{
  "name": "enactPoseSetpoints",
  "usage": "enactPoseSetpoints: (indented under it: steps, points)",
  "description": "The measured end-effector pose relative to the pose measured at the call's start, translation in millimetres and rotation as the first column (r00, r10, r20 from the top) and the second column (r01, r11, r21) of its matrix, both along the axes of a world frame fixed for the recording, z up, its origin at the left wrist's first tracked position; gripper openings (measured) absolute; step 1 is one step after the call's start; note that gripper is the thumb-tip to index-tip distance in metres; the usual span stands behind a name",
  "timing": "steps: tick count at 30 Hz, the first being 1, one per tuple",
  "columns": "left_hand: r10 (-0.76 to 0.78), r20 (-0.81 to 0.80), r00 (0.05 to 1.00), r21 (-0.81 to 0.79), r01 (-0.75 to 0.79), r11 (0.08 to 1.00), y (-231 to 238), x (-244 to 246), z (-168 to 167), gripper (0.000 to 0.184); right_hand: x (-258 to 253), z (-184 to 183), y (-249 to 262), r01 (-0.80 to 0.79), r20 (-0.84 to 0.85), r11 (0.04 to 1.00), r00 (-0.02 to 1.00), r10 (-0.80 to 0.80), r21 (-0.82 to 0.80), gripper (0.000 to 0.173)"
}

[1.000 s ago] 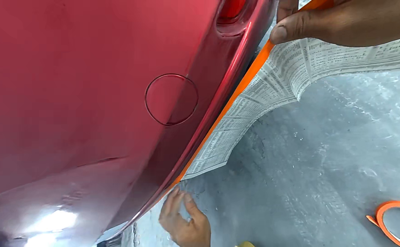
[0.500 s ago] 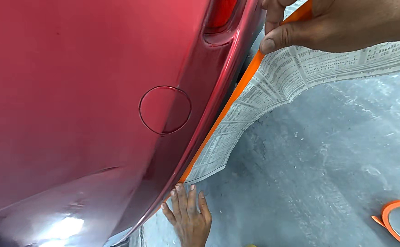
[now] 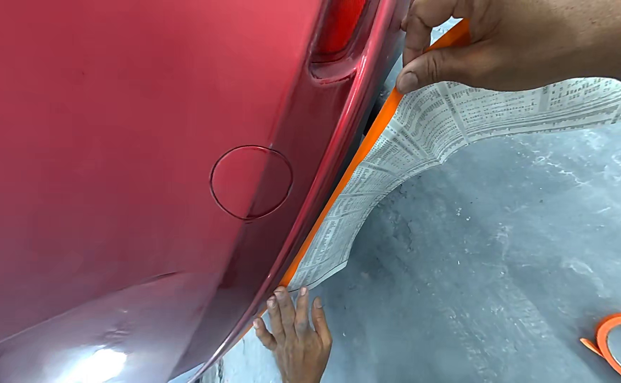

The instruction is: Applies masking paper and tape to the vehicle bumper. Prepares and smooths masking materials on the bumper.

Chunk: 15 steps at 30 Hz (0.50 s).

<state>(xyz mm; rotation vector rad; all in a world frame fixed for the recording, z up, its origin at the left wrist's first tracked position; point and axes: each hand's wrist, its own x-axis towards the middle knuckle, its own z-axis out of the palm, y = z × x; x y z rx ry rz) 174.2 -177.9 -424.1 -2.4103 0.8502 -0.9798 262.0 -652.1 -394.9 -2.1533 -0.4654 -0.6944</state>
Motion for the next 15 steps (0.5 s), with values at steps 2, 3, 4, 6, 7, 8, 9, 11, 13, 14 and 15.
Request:
enactPoseSetpoints:
  steps: [2,3,4,6,7,8,9,11,13,14,15]
  points:
    - [-0.009,-0.004,1.0,0.003,0.01,1.0,-2.1,1.6,0.1,0.046,0.5,0.6,0.1,0.007,0.009,1.0,1.0,-0.007,-0.012,0.029]
    - [-0.013,-0.005,1.0,0.005,0.013,1.0,-4.0,2.1,0.5,0.046,0.1,1.0,-0.1,0.008,0.016,1.0,1.0,-0.008,-0.027,0.029]
    - [-0.016,-0.007,1.0,0.003,0.016,1.0,-6.6,2.3,1.0,0.045,0.4,1.4,0.1,0.013,0.03,0.999,0.999,-0.012,-0.039,0.03]
    - [-0.027,-0.012,1.0,0.001,0.027,1.0,-12.3,3.6,1.5,0.046,0.3,3.3,0.7,0.042,0.048,0.997,0.998,-0.038,-0.066,0.031]
    - [-0.033,-0.014,0.999,0.0,0.033,0.999,-15.1,4.3,1.8,0.047,-0.5,4.9,1.2,0.065,0.039,0.994,0.997,-0.061,-0.09,0.031]
    - [-0.039,-0.015,0.999,-0.001,0.039,0.999,-17.6,5.0,1.8,0.047,-1.1,6.2,1.5,0.079,0.03,0.99,0.997,-0.076,-0.117,0.033]
    - [-0.044,-0.016,0.999,-0.003,0.043,0.999,-20.4,6.0,1.7,0.048,-1.0,7.2,1.2,0.089,0.026,0.986,0.996,-0.087,-0.143,0.034]
    - [-0.052,-0.018,0.998,-0.007,0.052,0.999,-24.7,7.7,1.5,0.048,0.7,7.6,1.3,0.116,0.052,0.977,0.993,-0.108,-0.18,0.037]
    - [-0.062,-0.014,0.998,-0.008,0.062,0.998,-29.1,9.4,1.3,0.048,0.3,9.1,2.4,0.144,0.053,0.968,0.989,-0.135,-0.207,0.036]
    - [-0.067,-0.015,0.998,-0.008,0.066,0.998,-31.5,10.3,1.4,0.047,0.5,9.6,2.6,0.154,0.054,0.963,0.988,-0.145,-0.22,0.035]
    - [-0.067,-0.017,0.998,-0.002,0.067,0.998,-33.3,10.7,1.8,0.047,1.1,9.3,2.9,0.165,0.067,0.96,0.986,-0.153,-0.227,0.036]
